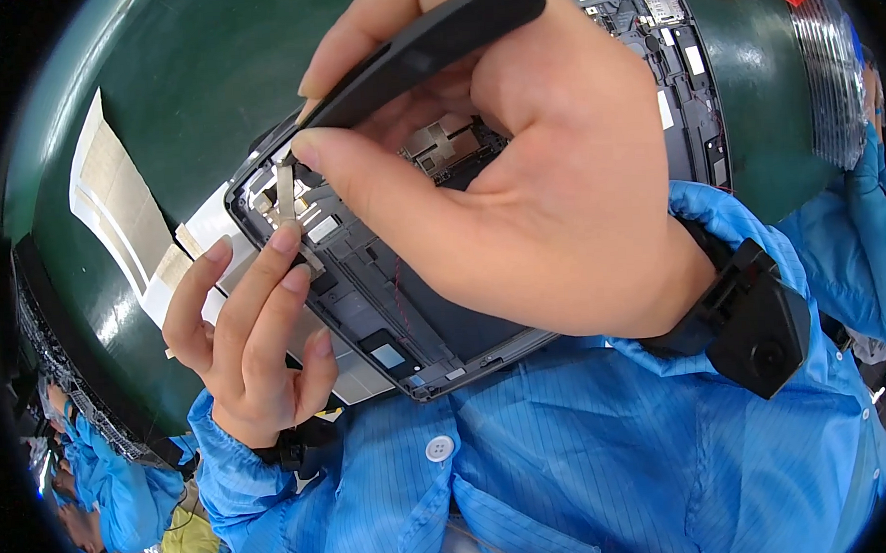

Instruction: Assembling the internal components of tablet computers and applying adhesive strips on an assembly line.

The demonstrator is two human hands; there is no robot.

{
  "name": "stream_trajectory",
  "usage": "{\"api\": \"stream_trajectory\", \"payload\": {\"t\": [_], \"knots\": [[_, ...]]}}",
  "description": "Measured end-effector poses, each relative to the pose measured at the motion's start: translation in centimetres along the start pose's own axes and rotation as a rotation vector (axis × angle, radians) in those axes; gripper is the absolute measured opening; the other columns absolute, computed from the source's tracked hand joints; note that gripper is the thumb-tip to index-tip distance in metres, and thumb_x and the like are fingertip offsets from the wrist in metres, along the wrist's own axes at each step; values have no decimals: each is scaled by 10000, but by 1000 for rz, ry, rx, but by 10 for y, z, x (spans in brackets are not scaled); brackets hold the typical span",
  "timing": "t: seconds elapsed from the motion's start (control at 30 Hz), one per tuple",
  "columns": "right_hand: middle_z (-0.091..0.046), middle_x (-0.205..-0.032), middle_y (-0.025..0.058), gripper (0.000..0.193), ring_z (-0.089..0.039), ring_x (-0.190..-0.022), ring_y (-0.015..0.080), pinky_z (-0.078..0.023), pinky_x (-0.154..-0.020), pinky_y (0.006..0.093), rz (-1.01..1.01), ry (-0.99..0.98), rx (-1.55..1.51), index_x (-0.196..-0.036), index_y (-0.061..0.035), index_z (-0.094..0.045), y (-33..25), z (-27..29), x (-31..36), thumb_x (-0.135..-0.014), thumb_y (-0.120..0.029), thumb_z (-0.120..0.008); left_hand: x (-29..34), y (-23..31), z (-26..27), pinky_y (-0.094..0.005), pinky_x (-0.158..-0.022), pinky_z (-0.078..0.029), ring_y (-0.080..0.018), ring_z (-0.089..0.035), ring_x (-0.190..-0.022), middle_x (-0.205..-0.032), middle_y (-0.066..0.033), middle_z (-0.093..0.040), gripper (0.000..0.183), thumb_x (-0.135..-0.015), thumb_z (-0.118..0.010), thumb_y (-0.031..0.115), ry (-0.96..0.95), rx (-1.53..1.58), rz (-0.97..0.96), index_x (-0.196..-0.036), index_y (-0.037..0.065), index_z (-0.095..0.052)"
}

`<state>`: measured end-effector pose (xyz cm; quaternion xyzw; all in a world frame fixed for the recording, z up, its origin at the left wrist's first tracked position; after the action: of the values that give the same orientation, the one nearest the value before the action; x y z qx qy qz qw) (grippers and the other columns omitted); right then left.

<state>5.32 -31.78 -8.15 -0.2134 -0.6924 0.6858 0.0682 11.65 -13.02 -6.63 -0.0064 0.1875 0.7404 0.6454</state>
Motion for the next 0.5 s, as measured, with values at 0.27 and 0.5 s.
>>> {"api": "stream_trajectory", "payload": {"t": [0.27, 0.5], "knots": [[-692, -1092, 224, 321, -707, -952, 189, -582, -863, 292, -48, -5, 137, -1152, 27, -505, -7, -2, -5, -892, 145, -650, -4, -4, -8, -473, -1157, -284, -429, -384, -1383, -1364, -183, -641, 586, -732, -562, 9, -74, 66, 31, -1318, 18, -538], [-697, -1090, 204, 309, -709, -953, 177, -588, -844, 278, -56, 53, -75, -1153, 30, -521, -7, -8, -8, -895, 133, -657, -9, 6, 1, -489, -1165, -275, -404, -404, -1357, -1362, -157, -651, 666, -649, -535, -27, -139, 37, 117, -1313, 24, -543]]}}
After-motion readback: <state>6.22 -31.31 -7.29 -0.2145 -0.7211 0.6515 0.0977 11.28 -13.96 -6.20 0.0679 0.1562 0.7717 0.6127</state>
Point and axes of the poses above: each hand's wrist, its own x-axis away from the middle knuckle, its own z-axis out of the back of the hand, y = z × x, the point moved 7 cm from there along -x, towards the middle knuckle
